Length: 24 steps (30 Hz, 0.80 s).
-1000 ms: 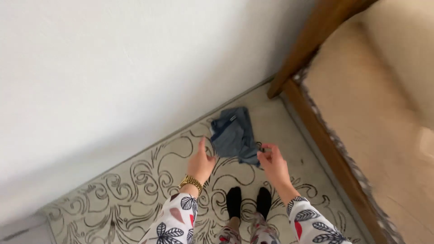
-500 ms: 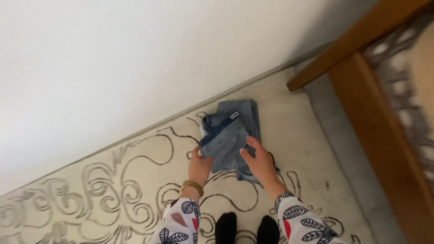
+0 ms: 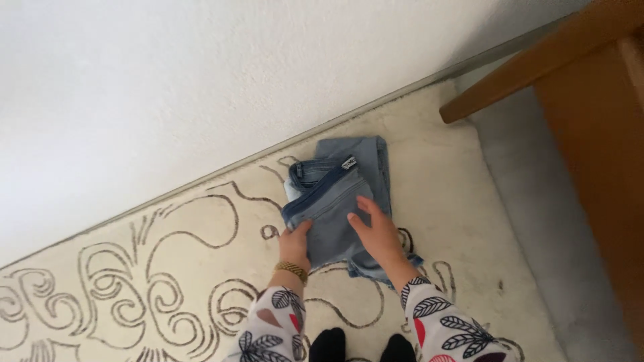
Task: Folding clothes on a bed, picking up a handheld vacuum, and closing curtains in a bedroom.
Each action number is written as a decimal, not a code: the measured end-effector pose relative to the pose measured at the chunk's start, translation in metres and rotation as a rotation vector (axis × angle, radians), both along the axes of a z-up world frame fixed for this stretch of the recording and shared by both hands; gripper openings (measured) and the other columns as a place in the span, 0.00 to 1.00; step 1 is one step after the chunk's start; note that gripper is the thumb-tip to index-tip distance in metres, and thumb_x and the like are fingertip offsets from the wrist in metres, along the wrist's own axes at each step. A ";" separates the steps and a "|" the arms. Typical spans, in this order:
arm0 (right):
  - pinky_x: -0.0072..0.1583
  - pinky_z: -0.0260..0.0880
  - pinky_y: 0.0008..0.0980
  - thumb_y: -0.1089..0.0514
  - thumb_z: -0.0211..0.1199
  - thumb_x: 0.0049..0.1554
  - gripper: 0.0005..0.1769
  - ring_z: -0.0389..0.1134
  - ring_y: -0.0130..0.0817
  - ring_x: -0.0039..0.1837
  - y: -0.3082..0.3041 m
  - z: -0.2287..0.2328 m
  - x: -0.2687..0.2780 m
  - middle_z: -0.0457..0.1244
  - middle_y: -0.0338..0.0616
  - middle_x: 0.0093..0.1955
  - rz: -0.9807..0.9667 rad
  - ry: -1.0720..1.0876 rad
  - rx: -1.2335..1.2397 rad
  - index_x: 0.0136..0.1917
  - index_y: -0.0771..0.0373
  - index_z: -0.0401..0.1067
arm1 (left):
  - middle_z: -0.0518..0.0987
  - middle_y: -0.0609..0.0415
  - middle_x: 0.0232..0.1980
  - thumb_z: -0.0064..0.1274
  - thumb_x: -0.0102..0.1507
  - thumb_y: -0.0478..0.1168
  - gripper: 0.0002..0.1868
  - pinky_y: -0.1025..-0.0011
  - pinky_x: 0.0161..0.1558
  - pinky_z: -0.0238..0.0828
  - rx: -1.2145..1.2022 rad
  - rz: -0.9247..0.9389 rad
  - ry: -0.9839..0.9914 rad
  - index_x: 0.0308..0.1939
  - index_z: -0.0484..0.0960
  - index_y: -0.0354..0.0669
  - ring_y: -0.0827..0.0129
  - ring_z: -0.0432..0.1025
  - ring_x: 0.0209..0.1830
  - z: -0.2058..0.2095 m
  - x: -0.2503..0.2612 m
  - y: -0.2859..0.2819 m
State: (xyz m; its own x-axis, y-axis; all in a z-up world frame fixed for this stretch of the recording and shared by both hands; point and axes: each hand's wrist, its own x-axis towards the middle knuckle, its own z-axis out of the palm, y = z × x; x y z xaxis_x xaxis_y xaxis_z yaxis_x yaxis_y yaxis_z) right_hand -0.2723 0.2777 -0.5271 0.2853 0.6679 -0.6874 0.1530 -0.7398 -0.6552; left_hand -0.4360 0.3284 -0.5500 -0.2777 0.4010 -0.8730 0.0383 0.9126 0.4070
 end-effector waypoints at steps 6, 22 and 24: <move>0.72 0.62 0.53 0.31 0.57 0.60 0.40 0.58 0.61 0.75 0.005 0.063 -0.025 0.59 0.59 0.76 0.017 0.045 0.131 0.76 0.56 0.66 | 0.86 0.39 0.45 0.59 0.60 0.48 0.18 0.47 0.52 0.71 0.379 -0.426 0.073 0.49 0.88 0.41 0.44 0.78 0.53 -0.022 0.010 -0.040; 0.33 0.57 0.36 0.48 0.52 0.66 0.24 0.55 0.33 0.26 -0.009 0.364 -0.004 0.60 0.43 0.27 -0.077 -0.189 -0.052 0.74 0.46 0.66 | 0.77 0.56 0.65 0.43 0.64 0.45 0.35 0.62 0.55 0.73 0.452 -0.701 -0.573 0.78 0.63 0.55 0.65 0.75 0.58 0.328 0.028 -0.053; 0.30 0.47 0.35 0.46 0.54 0.65 0.23 0.46 0.30 0.23 -0.015 0.398 -0.001 0.52 0.39 0.20 -0.074 -0.246 0.042 0.72 0.47 0.69 | 0.67 0.54 0.74 0.42 0.65 0.55 0.31 0.60 0.64 0.73 0.401 -0.768 -0.361 0.73 0.69 0.56 0.61 0.68 0.72 0.351 0.014 -0.051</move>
State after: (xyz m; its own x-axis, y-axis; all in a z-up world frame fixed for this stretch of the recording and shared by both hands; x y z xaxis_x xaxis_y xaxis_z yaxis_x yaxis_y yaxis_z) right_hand -0.2735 0.2623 -0.1290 0.4902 0.6654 -0.5630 0.2581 -0.7278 -0.6354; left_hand -0.4216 0.2775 -0.1991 0.4488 0.6519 -0.6112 0.3819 0.4784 0.7907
